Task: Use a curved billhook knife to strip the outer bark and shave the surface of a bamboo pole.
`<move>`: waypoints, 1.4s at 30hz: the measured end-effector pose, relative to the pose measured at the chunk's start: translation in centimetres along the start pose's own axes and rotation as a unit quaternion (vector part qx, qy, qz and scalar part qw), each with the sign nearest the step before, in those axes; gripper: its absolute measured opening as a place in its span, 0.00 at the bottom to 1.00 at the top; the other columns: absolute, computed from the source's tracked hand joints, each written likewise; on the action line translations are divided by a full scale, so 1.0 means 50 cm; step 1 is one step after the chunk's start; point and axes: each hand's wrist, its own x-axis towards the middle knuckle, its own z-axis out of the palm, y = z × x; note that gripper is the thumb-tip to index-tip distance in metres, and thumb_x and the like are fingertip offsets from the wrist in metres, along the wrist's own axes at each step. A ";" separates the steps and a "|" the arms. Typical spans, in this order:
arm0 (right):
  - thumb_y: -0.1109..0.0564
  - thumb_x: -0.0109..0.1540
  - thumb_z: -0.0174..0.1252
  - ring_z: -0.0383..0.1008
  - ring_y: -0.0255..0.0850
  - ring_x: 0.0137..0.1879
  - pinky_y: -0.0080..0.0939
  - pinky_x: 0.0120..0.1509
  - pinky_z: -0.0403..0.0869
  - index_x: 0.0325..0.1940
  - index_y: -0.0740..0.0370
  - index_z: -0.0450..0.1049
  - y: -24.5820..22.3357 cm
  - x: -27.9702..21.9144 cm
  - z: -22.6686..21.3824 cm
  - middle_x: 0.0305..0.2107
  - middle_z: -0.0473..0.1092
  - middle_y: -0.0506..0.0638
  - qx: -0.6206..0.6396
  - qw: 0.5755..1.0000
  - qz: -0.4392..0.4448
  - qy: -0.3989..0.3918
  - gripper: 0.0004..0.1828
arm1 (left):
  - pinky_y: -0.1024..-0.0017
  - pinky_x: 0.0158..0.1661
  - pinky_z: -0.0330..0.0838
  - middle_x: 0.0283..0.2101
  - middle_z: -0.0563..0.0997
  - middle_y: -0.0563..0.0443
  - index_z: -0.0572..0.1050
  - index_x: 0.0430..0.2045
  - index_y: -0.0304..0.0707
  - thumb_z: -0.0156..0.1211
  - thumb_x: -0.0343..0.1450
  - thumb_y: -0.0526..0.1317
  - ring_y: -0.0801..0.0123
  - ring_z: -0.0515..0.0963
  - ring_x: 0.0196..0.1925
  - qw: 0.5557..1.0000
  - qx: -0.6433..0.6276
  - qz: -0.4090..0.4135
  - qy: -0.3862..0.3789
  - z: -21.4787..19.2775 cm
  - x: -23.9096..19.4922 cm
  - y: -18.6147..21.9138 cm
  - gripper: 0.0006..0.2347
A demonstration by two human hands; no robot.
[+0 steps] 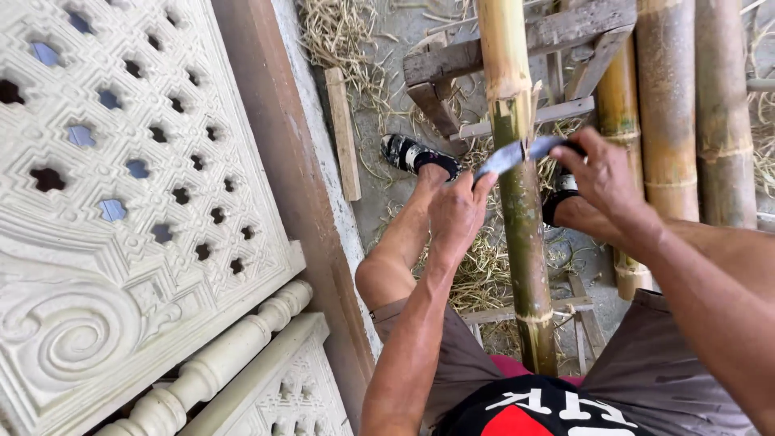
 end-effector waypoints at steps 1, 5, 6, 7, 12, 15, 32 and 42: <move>0.51 0.62 0.57 0.66 0.40 0.26 0.39 0.20 0.66 0.49 0.59 0.73 0.015 -0.038 0.011 0.29 0.74 0.56 -0.121 0.979 -0.152 0.054 0.15 | 0.58 0.18 0.65 0.14 0.73 0.47 0.72 0.21 0.37 0.53 0.77 0.53 0.59 0.74 0.14 1.000 0.014 0.016 -0.004 0.004 -0.032 -0.006 0.20; 0.39 0.68 0.53 0.69 0.42 0.19 0.47 0.19 0.68 0.47 0.61 0.71 0.080 -0.222 0.077 0.23 0.71 0.53 0.010 0.995 0.050 -0.082 0.22 | 0.60 0.17 0.63 0.13 0.70 0.49 0.70 0.19 0.38 0.54 0.78 0.52 0.62 0.70 0.12 0.997 -0.002 0.028 -0.075 -0.002 -0.188 0.002 0.20; 0.39 0.68 0.53 0.69 0.42 0.19 0.47 0.19 0.68 0.47 0.61 0.71 0.101 -0.279 0.079 0.23 0.71 0.53 0.010 0.995 0.049 -0.081 0.22 | 0.60 0.17 0.63 0.13 0.70 0.49 0.70 0.19 0.38 0.54 0.78 0.52 0.62 0.70 0.12 0.997 -0.002 0.029 -0.074 -0.001 -0.224 -0.004 0.20; 0.38 0.67 0.53 0.70 0.43 0.18 0.47 0.20 0.67 0.43 0.61 0.72 0.122 -0.340 0.081 0.20 0.71 0.54 0.008 0.988 0.066 -0.137 0.23 | 0.61 0.17 0.63 0.13 0.70 0.50 0.70 0.19 0.39 0.55 0.77 0.53 0.64 0.70 0.12 0.994 -0.005 0.038 -0.104 0.000 -0.263 -0.009 0.20; 0.34 0.69 0.57 0.75 0.36 0.24 0.38 0.25 0.72 0.31 0.54 0.80 0.234 -0.434 0.108 0.19 0.75 0.47 0.117 0.920 -0.115 -0.357 0.25 | 0.63 0.16 0.62 0.11 0.71 0.52 0.73 0.16 0.40 0.63 0.69 0.56 0.70 0.69 0.12 0.971 -0.050 0.051 -0.226 -0.007 -0.297 -0.047 0.19; 0.38 0.64 0.55 0.72 0.42 0.21 0.46 0.23 0.72 0.49 0.54 0.79 0.104 -0.281 0.040 0.20 0.77 0.54 0.034 0.944 0.119 -0.307 0.22 | 0.65 0.16 0.60 0.11 0.67 0.56 0.71 0.18 0.43 0.56 0.76 0.56 0.72 0.65 0.12 0.988 -0.031 0.006 -0.154 0.006 -0.202 -0.059 0.20; 0.48 0.74 0.67 0.75 0.43 0.37 0.47 0.38 0.74 0.50 0.67 0.75 -0.048 0.181 -0.040 0.34 0.77 0.57 0.081 0.987 -0.118 0.078 0.18 | 0.57 0.22 0.71 0.16 0.77 0.47 0.72 0.24 0.41 0.50 0.75 0.59 0.56 0.80 0.19 0.996 -0.026 0.027 0.076 0.031 0.192 -0.021 0.20; 0.52 0.71 0.65 0.77 0.42 0.40 0.46 0.40 0.76 0.44 0.67 0.73 -0.024 0.186 -0.019 0.39 0.78 0.56 0.061 0.976 -0.167 0.129 0.15 | 0.61 0.18 0.68 0.14 0.75 0.50 0.71 0.23 0.42 0.49 0.75 0.59 0.61 0.77 0.15 0.992 0.001 0.060 0.110 0.043 0.209 -0.031 0.21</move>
